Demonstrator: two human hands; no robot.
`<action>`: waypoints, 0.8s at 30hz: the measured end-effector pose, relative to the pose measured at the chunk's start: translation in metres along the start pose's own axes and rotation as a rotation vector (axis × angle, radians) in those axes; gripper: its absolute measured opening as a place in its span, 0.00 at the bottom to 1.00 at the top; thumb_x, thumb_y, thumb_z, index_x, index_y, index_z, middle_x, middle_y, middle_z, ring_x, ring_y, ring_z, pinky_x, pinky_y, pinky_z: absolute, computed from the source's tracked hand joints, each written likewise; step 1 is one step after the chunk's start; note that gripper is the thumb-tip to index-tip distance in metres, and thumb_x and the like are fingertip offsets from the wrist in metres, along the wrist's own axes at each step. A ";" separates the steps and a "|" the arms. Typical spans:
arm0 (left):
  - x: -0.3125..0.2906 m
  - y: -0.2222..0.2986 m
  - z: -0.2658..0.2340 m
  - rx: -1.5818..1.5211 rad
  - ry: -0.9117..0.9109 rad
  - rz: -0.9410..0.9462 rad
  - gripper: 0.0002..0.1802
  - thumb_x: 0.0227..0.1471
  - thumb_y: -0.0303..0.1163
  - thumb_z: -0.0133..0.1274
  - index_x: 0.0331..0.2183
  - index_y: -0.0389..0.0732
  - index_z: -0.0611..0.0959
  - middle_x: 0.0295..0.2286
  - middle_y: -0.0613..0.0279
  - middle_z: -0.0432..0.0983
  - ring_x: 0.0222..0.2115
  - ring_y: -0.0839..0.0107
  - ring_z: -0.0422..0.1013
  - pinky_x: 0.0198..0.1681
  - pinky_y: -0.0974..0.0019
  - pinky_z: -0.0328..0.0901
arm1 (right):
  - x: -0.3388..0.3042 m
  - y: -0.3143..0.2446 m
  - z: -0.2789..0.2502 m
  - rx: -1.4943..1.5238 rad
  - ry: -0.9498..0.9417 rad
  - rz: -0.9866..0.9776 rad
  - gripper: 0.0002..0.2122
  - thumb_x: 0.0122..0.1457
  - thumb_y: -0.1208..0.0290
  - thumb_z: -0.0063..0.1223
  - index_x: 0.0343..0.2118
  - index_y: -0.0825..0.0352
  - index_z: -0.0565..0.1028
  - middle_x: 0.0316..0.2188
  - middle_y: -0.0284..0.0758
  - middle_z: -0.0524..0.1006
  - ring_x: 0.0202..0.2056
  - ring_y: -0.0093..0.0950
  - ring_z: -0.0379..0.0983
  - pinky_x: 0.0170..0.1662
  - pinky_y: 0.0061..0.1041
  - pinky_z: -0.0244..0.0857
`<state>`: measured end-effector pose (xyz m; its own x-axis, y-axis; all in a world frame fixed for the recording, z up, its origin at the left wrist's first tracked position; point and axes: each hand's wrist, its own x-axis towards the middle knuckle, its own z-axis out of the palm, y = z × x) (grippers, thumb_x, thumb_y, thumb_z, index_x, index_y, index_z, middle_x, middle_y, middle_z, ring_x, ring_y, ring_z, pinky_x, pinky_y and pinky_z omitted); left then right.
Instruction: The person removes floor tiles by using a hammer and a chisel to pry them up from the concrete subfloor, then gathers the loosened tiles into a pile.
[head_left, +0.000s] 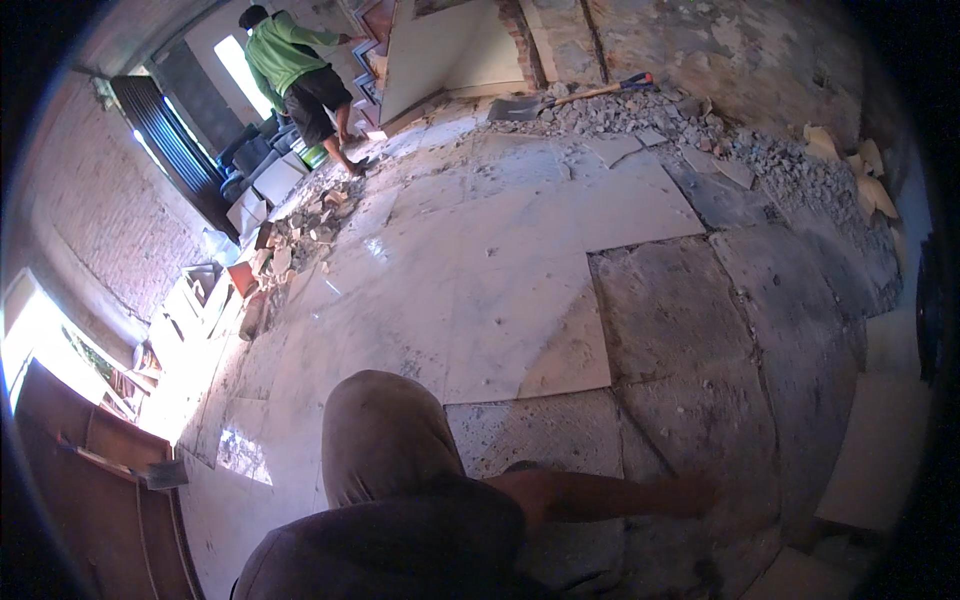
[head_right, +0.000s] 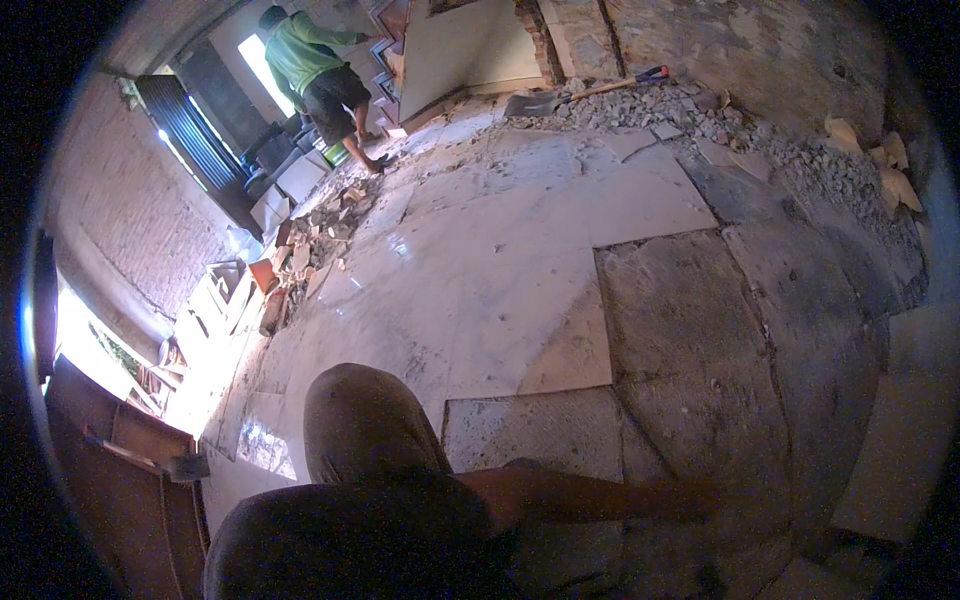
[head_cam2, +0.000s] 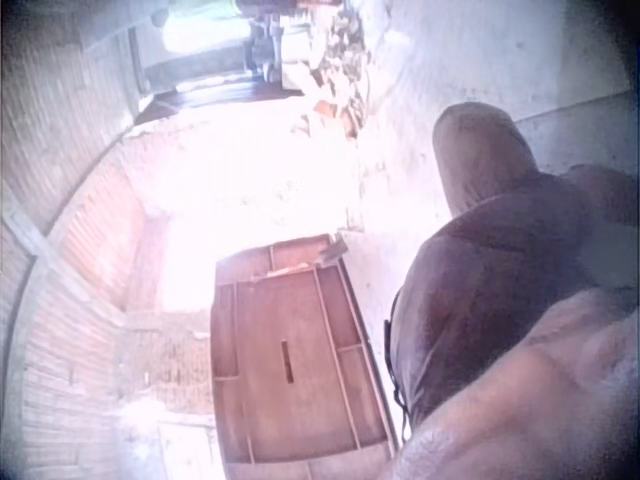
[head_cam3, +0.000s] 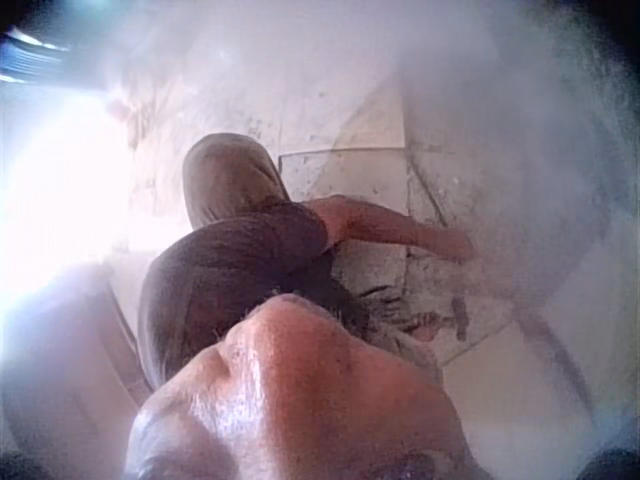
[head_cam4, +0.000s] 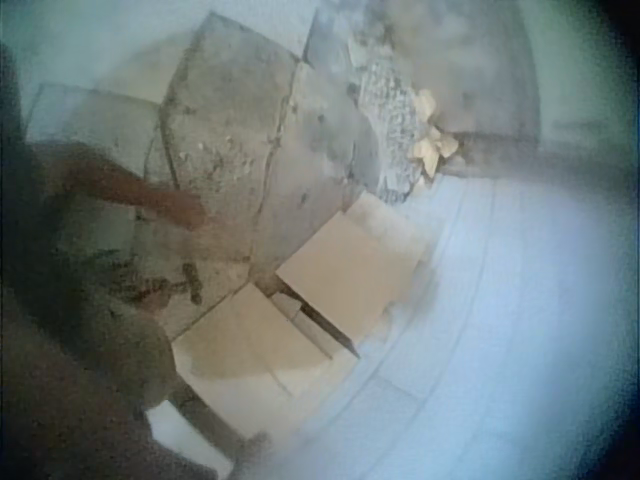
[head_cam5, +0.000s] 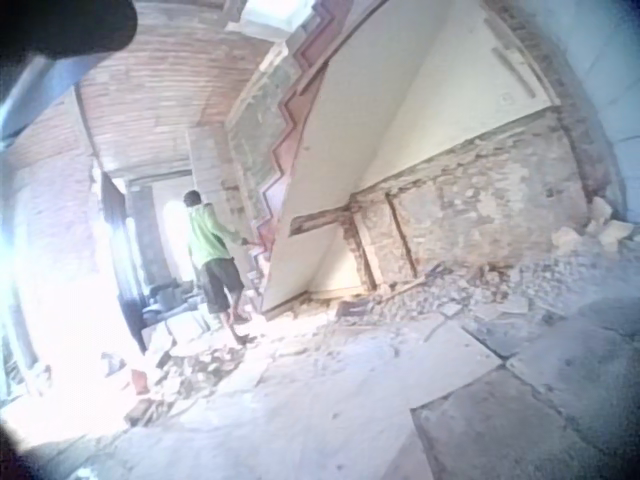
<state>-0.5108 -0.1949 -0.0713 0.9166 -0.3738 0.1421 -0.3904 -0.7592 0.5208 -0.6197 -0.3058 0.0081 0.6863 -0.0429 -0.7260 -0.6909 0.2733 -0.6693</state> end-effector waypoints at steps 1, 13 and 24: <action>-0.004 0.008 -0.003 -0.033 -0.132 0.011 0.17 0.42 0.32 0.49 0.38 0.37 0.75 0.39 0.49 0.70 0.41 0.54 0.68 0.42 0.54 0.64 | 0.000 -0.002 -0.006 0.005 0.017 -0.006 0.11 0.59 0.64 0.43 0.20 0.57 0.60 0.13 0.22 0.56 0.13 0.16 0.51 0.14 0.19 0.46; -0.018 -0.033 0.041 0.026 0.148 0.208 0.18 0.51 0.31 0.43 0.46 0.41 0.72 0.51 0.52 0.62 0.50 0.56 0.60 0.54 0.53 0.54 | -0.021 0.011 -0.035 0.024 0.061 -0.034 0.11 0.59 0.64 0.43 0.21 0.57 0.60 0.14 0.23 0.57 0.13 0.16 0.52 0.14 0.19 0.46; 0.012 0.006 -0.034 0.275 0.021 0.054 0.13 0.47 0.37 0.50 0.35 0.40 0.77 0.34 0.59 0.72 0.42 0.63 0.66 0.41 0.59 0.64 | -0.059 -0.008 -0.078 0.187 0.087 0.039 0.09 0.59 0.64 0.43 0.23 0.59 0.63 0.14 0.23 0.56 0.14 0.16 0.52 0.14 0.18 0.46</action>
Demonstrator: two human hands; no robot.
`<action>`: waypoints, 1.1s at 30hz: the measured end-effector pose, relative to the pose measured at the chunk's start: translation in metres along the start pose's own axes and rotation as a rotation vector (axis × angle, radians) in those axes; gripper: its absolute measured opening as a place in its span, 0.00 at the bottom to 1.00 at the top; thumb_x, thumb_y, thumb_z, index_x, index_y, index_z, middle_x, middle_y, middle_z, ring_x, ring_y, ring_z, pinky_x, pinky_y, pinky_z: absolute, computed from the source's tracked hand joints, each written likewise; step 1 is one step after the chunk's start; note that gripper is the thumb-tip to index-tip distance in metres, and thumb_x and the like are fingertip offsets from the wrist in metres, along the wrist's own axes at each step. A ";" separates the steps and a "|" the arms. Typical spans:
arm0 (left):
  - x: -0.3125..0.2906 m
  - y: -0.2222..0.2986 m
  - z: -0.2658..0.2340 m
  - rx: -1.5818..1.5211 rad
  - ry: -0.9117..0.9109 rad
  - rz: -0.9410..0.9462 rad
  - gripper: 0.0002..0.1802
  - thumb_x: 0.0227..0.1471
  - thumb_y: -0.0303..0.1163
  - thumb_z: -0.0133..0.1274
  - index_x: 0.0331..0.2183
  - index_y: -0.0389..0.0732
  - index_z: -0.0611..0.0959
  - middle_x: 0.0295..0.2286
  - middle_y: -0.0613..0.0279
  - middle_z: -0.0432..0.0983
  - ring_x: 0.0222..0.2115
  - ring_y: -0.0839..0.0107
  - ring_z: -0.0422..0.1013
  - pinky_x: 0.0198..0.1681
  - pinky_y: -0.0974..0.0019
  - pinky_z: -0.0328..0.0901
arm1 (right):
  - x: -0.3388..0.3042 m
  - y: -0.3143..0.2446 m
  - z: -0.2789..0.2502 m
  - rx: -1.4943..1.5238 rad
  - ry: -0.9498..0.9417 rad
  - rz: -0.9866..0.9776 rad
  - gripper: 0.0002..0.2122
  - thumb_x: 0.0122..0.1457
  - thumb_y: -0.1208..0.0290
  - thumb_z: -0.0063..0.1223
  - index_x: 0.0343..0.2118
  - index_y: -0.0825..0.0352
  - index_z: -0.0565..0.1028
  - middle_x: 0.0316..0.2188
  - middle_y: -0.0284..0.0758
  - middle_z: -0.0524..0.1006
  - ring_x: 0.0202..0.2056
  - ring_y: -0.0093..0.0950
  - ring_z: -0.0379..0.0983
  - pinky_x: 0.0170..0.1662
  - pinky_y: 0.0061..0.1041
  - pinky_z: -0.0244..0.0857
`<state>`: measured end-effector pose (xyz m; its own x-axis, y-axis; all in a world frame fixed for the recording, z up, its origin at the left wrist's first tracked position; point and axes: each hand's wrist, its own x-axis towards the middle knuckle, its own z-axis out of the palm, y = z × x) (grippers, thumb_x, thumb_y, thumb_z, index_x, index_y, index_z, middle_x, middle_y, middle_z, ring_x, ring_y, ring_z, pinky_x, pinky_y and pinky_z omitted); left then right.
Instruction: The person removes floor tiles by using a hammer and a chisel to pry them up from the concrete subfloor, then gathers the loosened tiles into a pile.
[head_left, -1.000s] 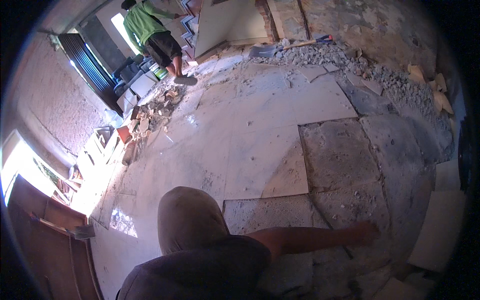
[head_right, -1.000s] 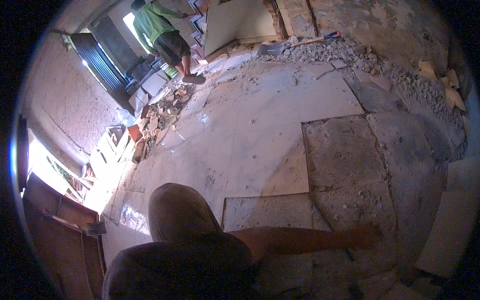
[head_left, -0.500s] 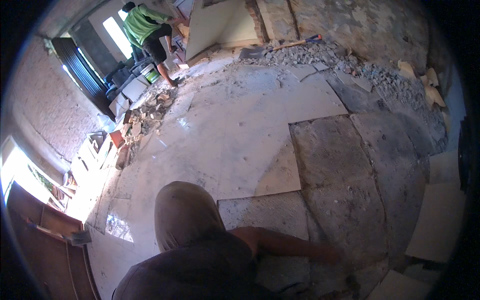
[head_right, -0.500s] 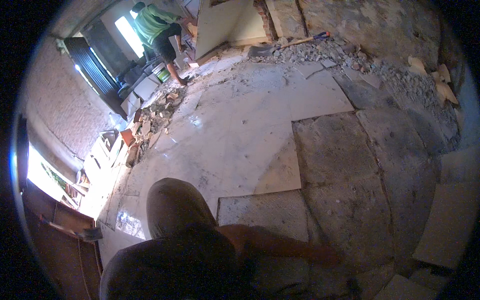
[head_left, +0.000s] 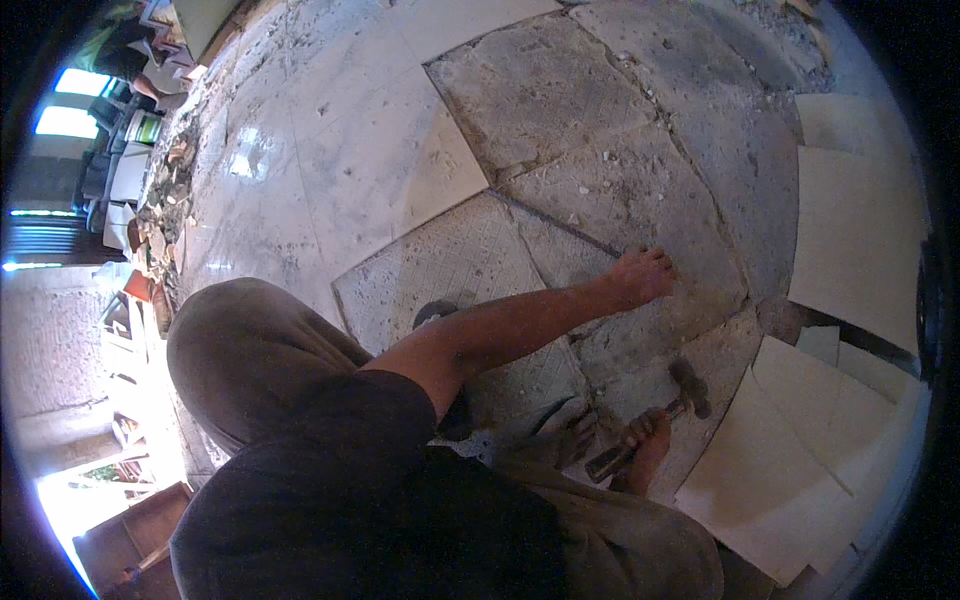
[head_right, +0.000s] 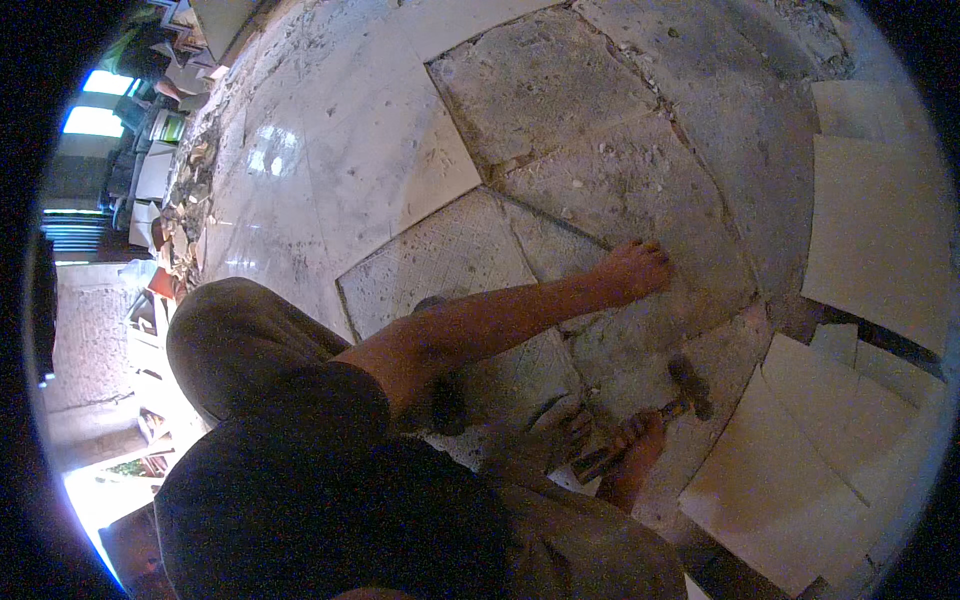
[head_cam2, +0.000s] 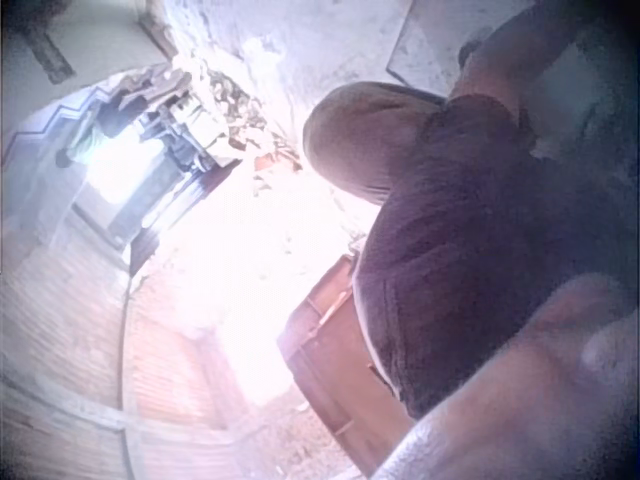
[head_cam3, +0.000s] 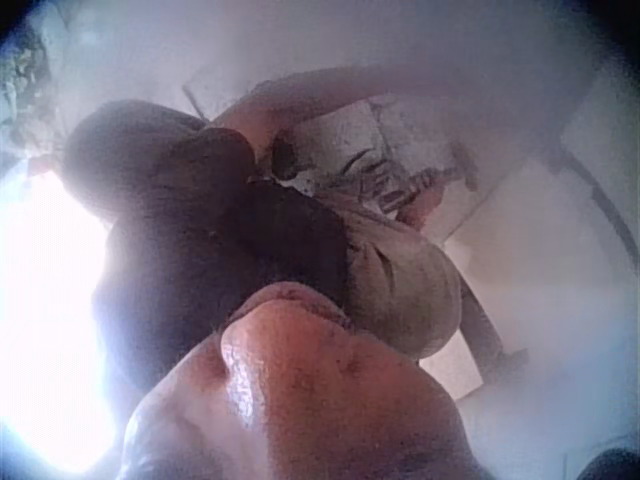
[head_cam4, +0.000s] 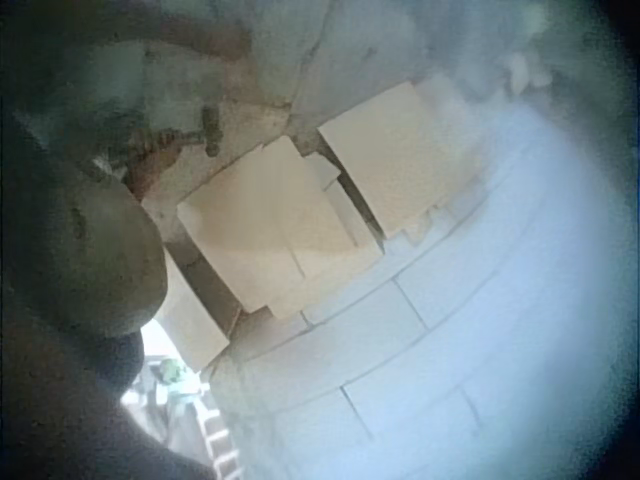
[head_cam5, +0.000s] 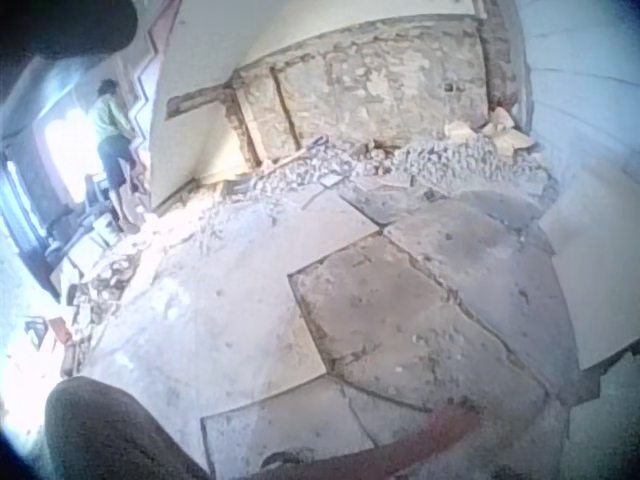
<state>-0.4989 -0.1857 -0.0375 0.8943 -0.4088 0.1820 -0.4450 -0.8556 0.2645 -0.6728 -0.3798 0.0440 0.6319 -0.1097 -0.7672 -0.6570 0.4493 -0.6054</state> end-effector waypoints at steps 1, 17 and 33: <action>0.000 0.000 0.001 -0.019 0.019 -0.014 0.12 0.47 0.36 0.50 0.34 0.40 0.76 0.33 0.59 0.73 0.41 0.63 0.67 0.40 0.59 0.64 | 0.000 0.002 -0.002 0.021 -0.020 0.007 0.09 0.59 0.65 0.43 0.24 0.60 0.63 0.14 0.23 0.56 0.14 0.16 0.52 0.14 0.18 0.46; -0.117 0.048 0.004 -0.167 -0.186 0.129 0.06 0.41 0.31 0.49 0.26 0.40 0.75 0.22 0.58 0.73 0.25 0.60 0.71 0.27 0.52 0.66 | 0.008 0.002 -0.007 -0.014 0.005 0.062 0.11 0.59 0.61 0.44 0.22 0.59 0.63 0.11 0.22 0.55 0.11 0.16 0.50 0.11 0.19 0.46; -0.209 0.051 -0.034 -0.163 -0.431 0.228 0.09 0.42 0.38 0.48 0.25 0.46 0.79 0.25 0.59 0.75 0.30 0.63 0.73 0.29 0.54 0.61 | 0.018 0.009 -0.006 -0.066 0.139 0.038 0.10 0.53 0.62 0.49 0.26 0.61 0.64 0.17 0.26 0.60 0.16 0.18 0.56 0.16 0.19 0.50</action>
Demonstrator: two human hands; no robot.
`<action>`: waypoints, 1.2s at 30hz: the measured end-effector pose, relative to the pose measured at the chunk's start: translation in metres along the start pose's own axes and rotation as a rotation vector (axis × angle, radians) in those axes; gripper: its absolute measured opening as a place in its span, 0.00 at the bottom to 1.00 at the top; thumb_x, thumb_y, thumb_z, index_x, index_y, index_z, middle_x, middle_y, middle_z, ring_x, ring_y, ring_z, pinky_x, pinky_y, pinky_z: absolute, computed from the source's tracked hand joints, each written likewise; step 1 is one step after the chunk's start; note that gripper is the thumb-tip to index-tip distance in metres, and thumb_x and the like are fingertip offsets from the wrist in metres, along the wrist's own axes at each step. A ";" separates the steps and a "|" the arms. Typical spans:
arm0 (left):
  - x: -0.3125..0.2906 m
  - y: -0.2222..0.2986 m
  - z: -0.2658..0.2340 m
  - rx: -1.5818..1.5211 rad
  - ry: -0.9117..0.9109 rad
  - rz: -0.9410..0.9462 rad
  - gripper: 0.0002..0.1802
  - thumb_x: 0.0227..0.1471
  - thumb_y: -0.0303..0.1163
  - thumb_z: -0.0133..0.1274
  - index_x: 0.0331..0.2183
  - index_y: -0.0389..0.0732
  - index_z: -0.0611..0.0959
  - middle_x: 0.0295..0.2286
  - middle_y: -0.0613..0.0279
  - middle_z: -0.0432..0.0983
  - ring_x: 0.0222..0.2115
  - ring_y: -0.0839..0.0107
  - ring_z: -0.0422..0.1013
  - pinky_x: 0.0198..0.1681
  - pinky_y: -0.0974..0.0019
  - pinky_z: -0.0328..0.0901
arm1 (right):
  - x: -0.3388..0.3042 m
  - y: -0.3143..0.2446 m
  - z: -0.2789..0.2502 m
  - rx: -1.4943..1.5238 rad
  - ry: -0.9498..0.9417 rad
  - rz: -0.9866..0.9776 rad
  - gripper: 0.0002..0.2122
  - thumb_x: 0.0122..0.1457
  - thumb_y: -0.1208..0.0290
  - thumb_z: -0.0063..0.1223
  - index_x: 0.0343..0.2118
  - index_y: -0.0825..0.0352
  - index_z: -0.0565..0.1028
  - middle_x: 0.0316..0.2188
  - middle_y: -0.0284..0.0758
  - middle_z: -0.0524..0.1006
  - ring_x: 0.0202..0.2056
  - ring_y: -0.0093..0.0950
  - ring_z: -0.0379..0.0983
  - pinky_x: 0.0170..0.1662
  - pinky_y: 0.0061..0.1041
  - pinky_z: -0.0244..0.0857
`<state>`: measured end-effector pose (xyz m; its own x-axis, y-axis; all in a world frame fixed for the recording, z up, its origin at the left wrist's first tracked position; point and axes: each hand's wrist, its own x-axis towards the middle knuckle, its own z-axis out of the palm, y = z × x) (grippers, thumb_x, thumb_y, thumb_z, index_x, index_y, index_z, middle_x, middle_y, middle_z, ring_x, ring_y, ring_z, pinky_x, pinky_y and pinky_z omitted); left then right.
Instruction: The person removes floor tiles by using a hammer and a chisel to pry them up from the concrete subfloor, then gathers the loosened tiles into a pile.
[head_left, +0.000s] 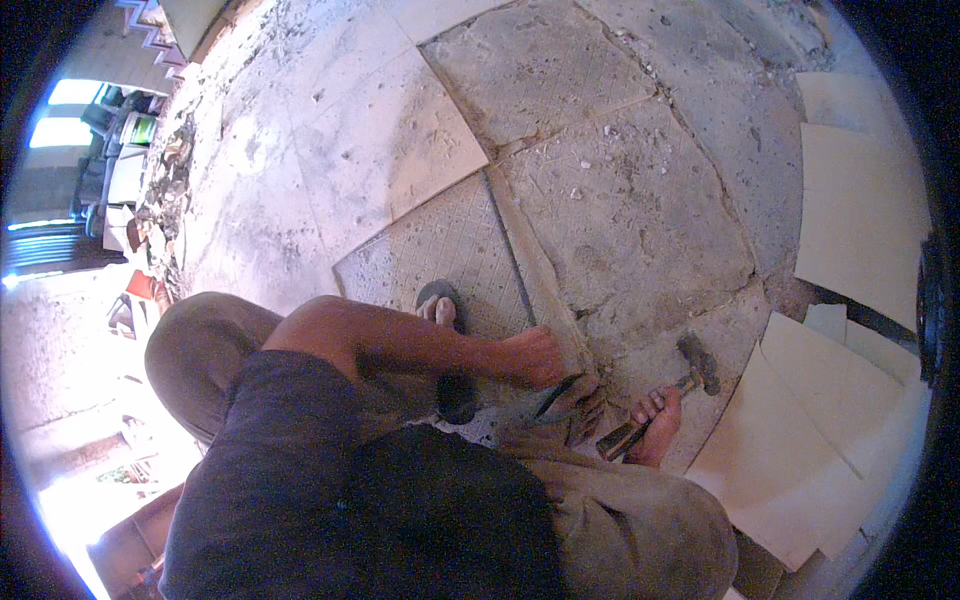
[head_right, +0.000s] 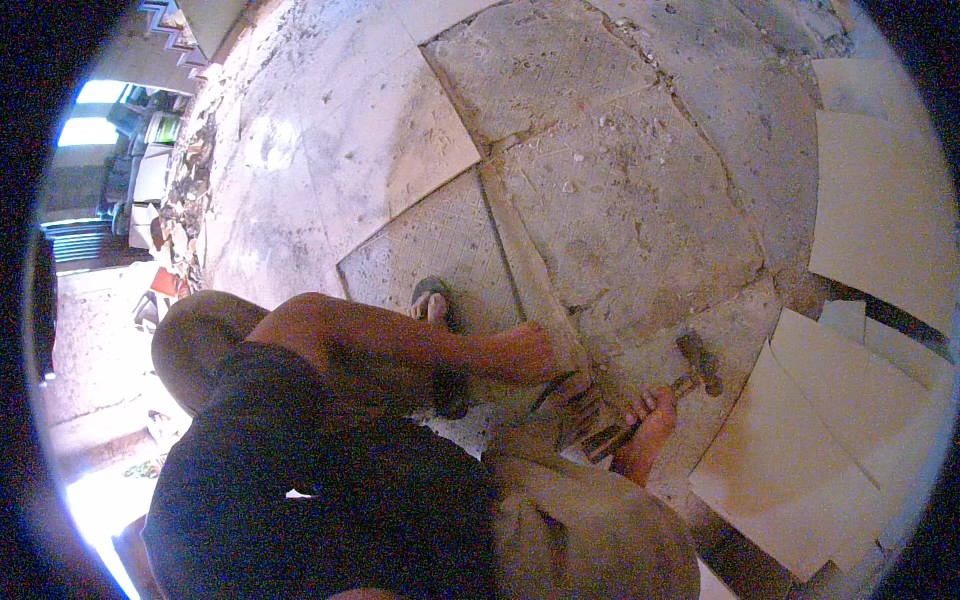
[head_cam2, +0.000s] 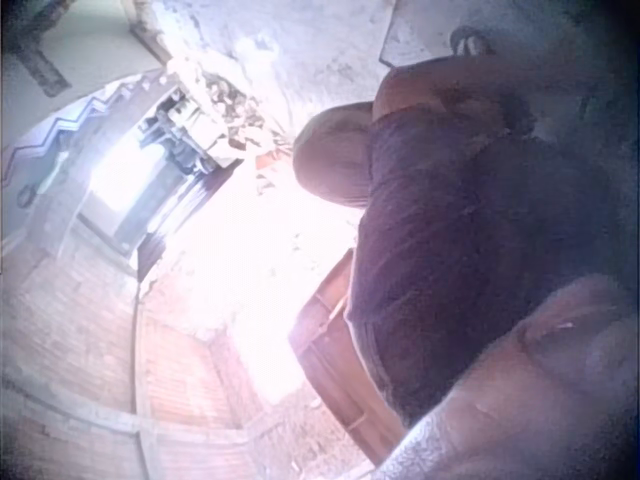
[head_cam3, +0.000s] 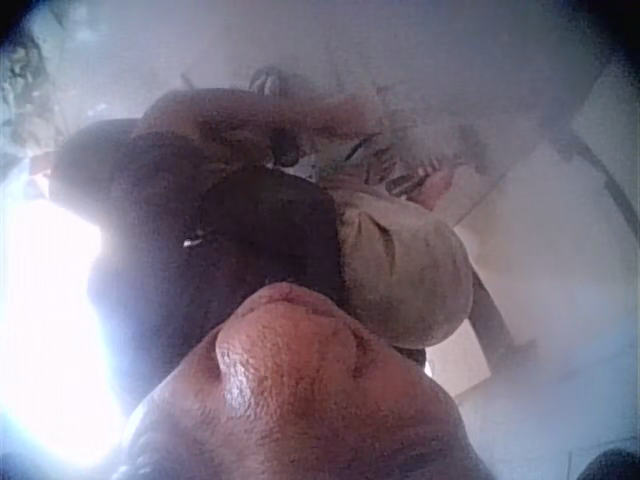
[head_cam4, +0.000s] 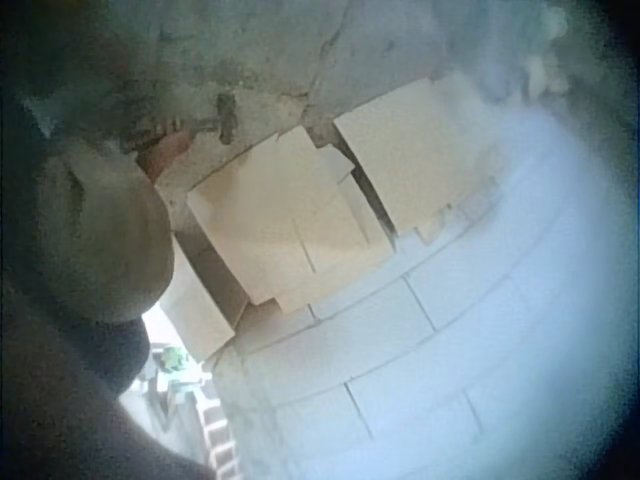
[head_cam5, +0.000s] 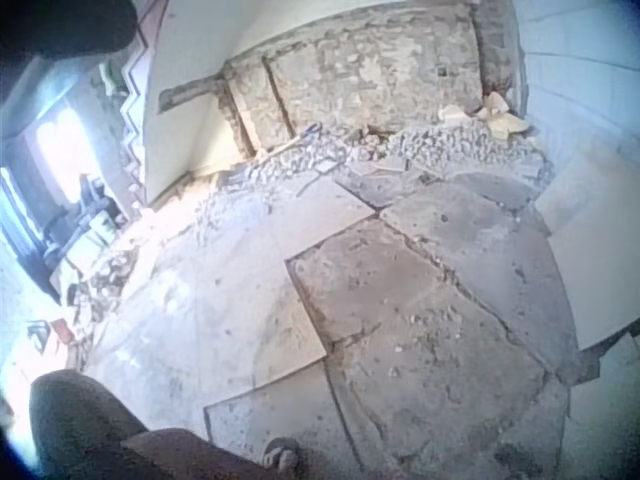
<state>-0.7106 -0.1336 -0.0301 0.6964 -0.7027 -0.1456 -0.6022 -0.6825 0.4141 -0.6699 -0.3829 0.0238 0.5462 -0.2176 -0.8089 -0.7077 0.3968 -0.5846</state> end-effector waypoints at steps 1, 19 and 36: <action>0.001 0.005 -0.021 0.000 -0.199 0.007 0.09 0.42 0.39 0.49 0.24 0.46 0.79 0.24 0.59 0.75 0.30 0.64 0.73 0.30 0.55 0.61 | 0.004 0.001 -0.010 0.035 -0.054 0.002 0.10 0.52 0.62 0.49 0.26 0.61 0.64 0.17 0.27 0.60 0.16 0.19 0.56 0.16 0.20 0.50; -0.092 0.011 0.000 0.118 -0.157 -0.036 0.07 0.39 0.36 0.52 0.15 0.49 0.79 0.17 0.66 0.72 0.25 0.66 0.69 0.35 0.60 0.59 | 0.063 0.002 -0.047 -0.171 0.086 0.264 0.11 0.53 0.57 0.49 0.24 0.55 0.62 0.17 0.25 0.60 0.17 0.24 0.55 0.19 0.28 0.54; -0.071 0.008 -0.022 0.014 -0.343 -0.032 0.08 0.36 0.40 0.52 0.15 0.50 0.80 0.16 0.65 0.74 0.18 0.64 0.70 0.28 0.58 0.58 | 0.087 0.021 -0.070 -0.203 0.064 0.243 0.11 0.53 0.55 0.48 0.30 0.55 0.64 0.25 0.28 0.63 0.23 0.27 0.59 0.23 0.30 0.58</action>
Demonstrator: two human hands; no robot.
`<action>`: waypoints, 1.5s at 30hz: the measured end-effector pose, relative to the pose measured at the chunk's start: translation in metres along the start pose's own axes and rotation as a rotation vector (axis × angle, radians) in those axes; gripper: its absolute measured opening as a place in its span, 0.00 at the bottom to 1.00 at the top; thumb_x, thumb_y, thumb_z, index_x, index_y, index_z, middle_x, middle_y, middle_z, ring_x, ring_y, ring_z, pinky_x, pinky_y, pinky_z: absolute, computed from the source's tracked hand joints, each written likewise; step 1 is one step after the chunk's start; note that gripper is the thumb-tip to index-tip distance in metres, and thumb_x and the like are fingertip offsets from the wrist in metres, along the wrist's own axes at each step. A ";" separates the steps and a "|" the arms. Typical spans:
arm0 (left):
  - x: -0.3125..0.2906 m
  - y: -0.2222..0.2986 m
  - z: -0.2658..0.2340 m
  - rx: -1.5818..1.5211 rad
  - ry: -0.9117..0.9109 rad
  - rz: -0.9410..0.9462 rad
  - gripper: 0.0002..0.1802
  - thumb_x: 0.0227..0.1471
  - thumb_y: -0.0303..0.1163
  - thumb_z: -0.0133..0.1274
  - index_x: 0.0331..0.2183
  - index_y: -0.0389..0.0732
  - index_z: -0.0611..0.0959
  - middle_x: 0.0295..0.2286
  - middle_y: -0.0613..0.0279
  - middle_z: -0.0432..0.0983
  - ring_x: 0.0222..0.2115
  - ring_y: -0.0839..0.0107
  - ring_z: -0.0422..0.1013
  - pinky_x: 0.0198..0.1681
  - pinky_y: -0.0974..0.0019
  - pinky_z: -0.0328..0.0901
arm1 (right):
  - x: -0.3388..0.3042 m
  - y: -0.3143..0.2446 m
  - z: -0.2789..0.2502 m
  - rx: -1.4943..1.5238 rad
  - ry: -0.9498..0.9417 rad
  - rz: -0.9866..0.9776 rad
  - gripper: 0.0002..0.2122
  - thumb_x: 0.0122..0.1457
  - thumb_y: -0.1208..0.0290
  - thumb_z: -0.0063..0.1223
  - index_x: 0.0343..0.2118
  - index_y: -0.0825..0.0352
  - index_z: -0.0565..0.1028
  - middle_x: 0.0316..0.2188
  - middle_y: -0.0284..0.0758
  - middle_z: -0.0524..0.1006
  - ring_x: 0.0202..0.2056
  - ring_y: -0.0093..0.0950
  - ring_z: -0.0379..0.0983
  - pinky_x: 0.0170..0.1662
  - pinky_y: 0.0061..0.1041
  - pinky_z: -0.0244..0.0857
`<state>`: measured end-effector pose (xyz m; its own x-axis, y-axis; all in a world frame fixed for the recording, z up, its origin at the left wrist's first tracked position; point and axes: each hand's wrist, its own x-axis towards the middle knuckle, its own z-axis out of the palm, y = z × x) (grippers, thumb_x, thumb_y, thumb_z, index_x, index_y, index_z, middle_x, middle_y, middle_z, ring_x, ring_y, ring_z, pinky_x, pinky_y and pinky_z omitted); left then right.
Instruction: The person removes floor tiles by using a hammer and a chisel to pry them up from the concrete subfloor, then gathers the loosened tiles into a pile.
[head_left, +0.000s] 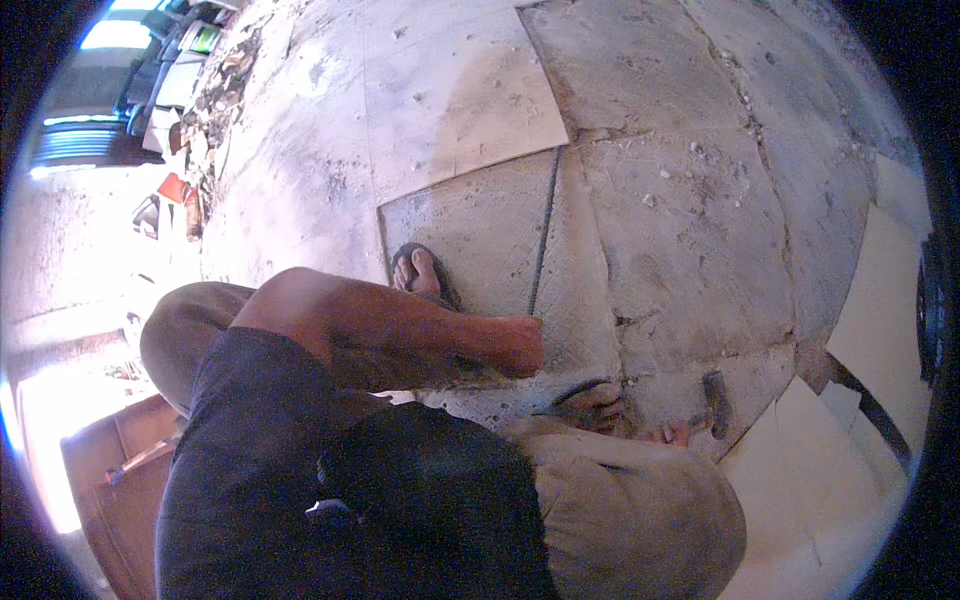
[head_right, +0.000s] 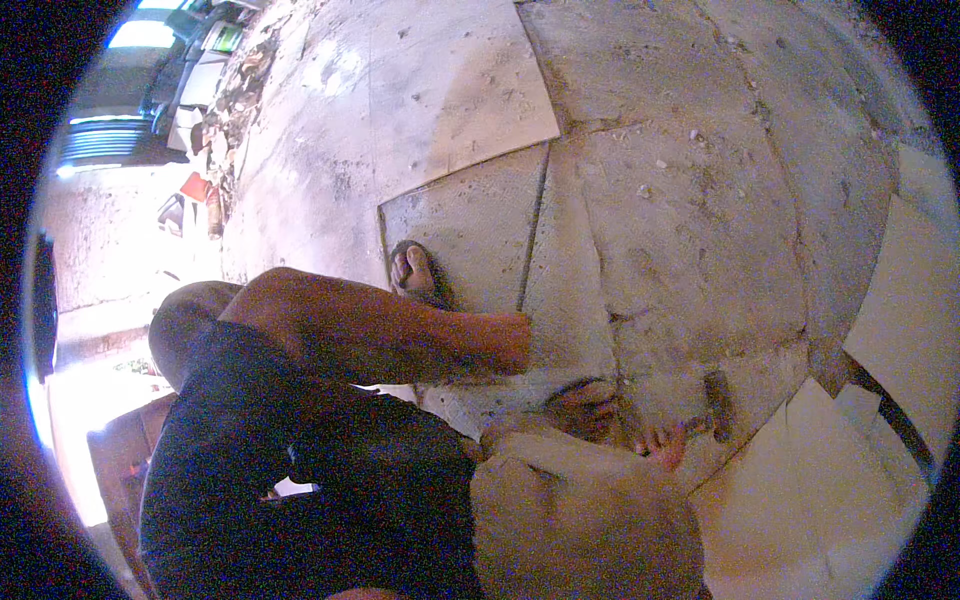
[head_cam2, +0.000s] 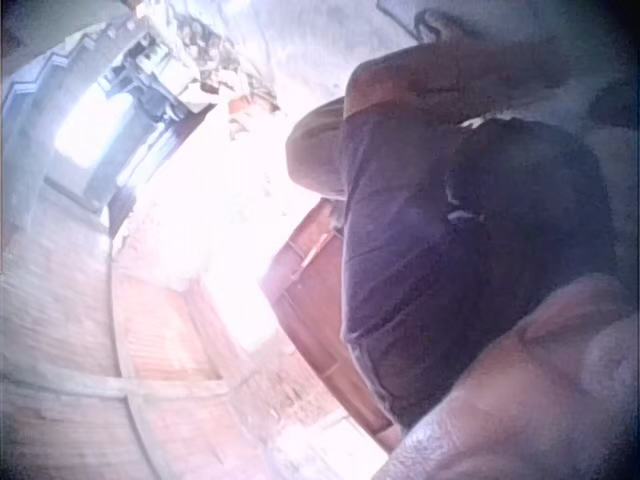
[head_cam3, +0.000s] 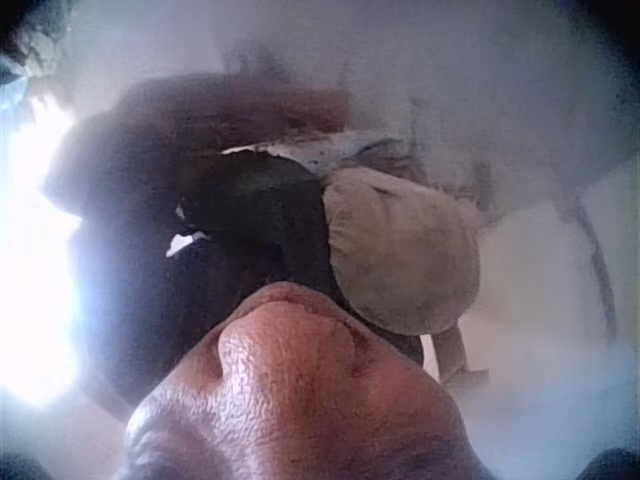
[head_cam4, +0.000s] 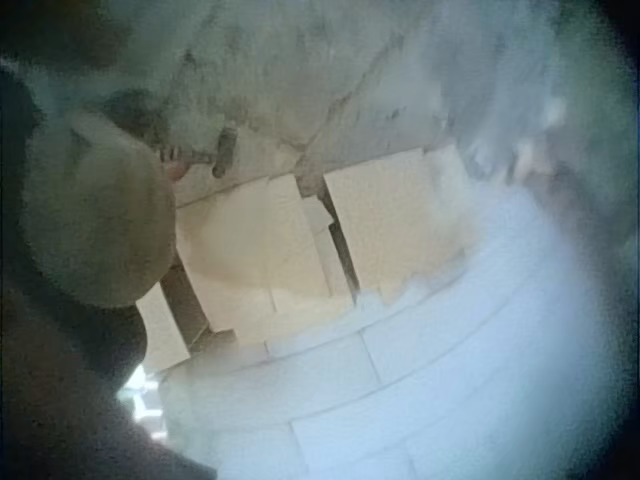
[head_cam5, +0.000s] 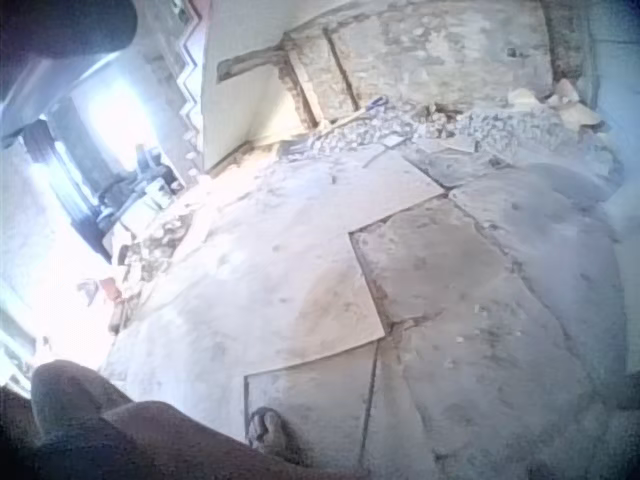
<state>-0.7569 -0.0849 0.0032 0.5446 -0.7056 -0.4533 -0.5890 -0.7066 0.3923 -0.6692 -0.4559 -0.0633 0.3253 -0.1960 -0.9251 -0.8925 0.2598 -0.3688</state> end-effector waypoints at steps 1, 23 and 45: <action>0.000 0.001 0.000 0.000 0.005 -0.016 0.07 0.36 0.40 0.52 0.15 0.50 0.80 0.16 0.66 0.73 0.18 0.65 0.70 0.28 0.58 0.58 | 0.000 -0.001 -0.001 -0.001 0.000 -0.002 0.11 0.53 0.55 0.48 0.30 0.55 0.64 0.25 0.28 0.63 0.23 0.27 0.59 0.23 0.30 0.58; -0.002 -0.009 0.010 -0.033 0.075 0.067 0.07 0.36 0.39 0.52 0.15 0.49 0.79 0.16 0.65 0.74 0.20 0.66 0.72 0.28 0.58 0.61 | -0.006 0.005 0.005 0.011 0.032 -0.015 0.15 0.53 0.54 0.47 0.38 0.57 0.65 0.35 0.32 0.67 0.30 0.31 0.65 0.28 0.33 0.62; -0.050 -0.019 0.007 0.016 -0.069 0.055 0.05 0.42 0.33 0.50 0.21 0.45 0.79 0.20 0.60 0.74 0.25 0.63 0.72 0.37 0.60 0.62 | 0.002 0.016 -0.009 0.042 -0.067 -0.067 0.19 0.48 0.56 0.53 0.41 0.60 0.67 0.45 0.42 0.65 0.35 0.38 0.66 0.33 0.38 0.66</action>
<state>-0.7772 -0.0361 0.0123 0.4686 -0.7378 -0.4859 -0.6271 -0.6652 0.4053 -0.6860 -0.4607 -0.0703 0.4053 -0.1509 -0.9016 -0.8547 0.2875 -0.4323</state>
